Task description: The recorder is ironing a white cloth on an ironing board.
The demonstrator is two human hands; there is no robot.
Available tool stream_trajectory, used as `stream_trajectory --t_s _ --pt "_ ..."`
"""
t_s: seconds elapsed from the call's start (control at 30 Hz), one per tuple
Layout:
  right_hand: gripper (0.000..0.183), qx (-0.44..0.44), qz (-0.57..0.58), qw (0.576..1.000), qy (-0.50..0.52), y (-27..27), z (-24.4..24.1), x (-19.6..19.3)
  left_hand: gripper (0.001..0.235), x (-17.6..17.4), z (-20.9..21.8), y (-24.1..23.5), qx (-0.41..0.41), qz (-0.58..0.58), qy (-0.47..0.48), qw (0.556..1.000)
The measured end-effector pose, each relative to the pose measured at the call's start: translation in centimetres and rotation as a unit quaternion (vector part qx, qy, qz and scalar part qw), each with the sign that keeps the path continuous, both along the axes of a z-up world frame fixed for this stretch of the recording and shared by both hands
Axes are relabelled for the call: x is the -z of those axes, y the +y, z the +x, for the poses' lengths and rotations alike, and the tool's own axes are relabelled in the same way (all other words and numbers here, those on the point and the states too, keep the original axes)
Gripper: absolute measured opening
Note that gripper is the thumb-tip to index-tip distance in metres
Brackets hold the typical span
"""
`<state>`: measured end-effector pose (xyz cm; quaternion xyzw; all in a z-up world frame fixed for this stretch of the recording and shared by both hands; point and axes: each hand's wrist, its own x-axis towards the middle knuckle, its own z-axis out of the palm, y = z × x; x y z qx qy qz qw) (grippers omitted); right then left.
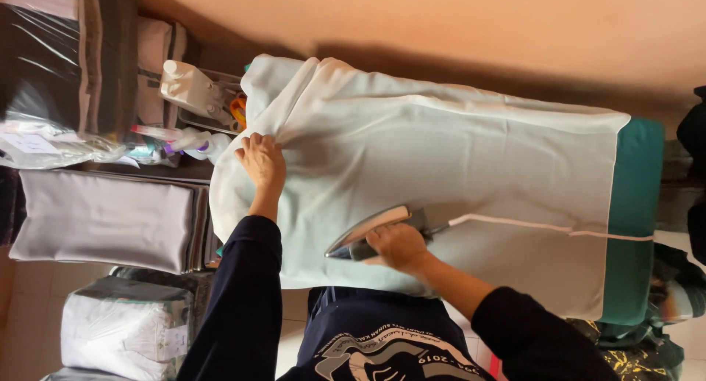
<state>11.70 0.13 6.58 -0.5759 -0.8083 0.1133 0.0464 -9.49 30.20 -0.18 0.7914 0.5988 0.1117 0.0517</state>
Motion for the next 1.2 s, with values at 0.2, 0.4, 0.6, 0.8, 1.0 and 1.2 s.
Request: stream_trajectory --t_s 0.2,0.4,0.6,0.8,1.0,1.2 --pt "0.069 0.047 0.025 0.998 -0.021 8.8 3.1 -2.2 0.008 -2.8 0.1 1.5 -0.032 0.072 -0.122 0.989" --pt "0.075 0.174 0.025 0.984 -0.031 17.6 5.3 -2.4 0.041 -6.5 -0.3 -2.3 -0.029 0.088 -0.149 0.984" --pt "0.065 0.297 0.051 0.953 -0.014 16.6 2.7 -1.9 0.051 -5.6 -0.8 -7.9 0.027 0.118 -0.227 0.966" --pt "0.064 0.240 0.029 0.970 0.003 3.7 -3.3 -2.9 0.051 -3.8 0.3 -12.6 0.070 0.092 -0.275 0.955" --pt "0.065 0.219 0.025 0.975 0.003 -4.3 -2.3 -2.3 0.055 -2.5 1.8 -17.5 0.174 -0.011 -0.296 0.939" --pt "0.070 0.330 0.029 0.941 -0.075 2.5 6.1 -2.6 0.062 -0.8 1.7 -19.3 0.196 -0.065 -0.240 0.949"
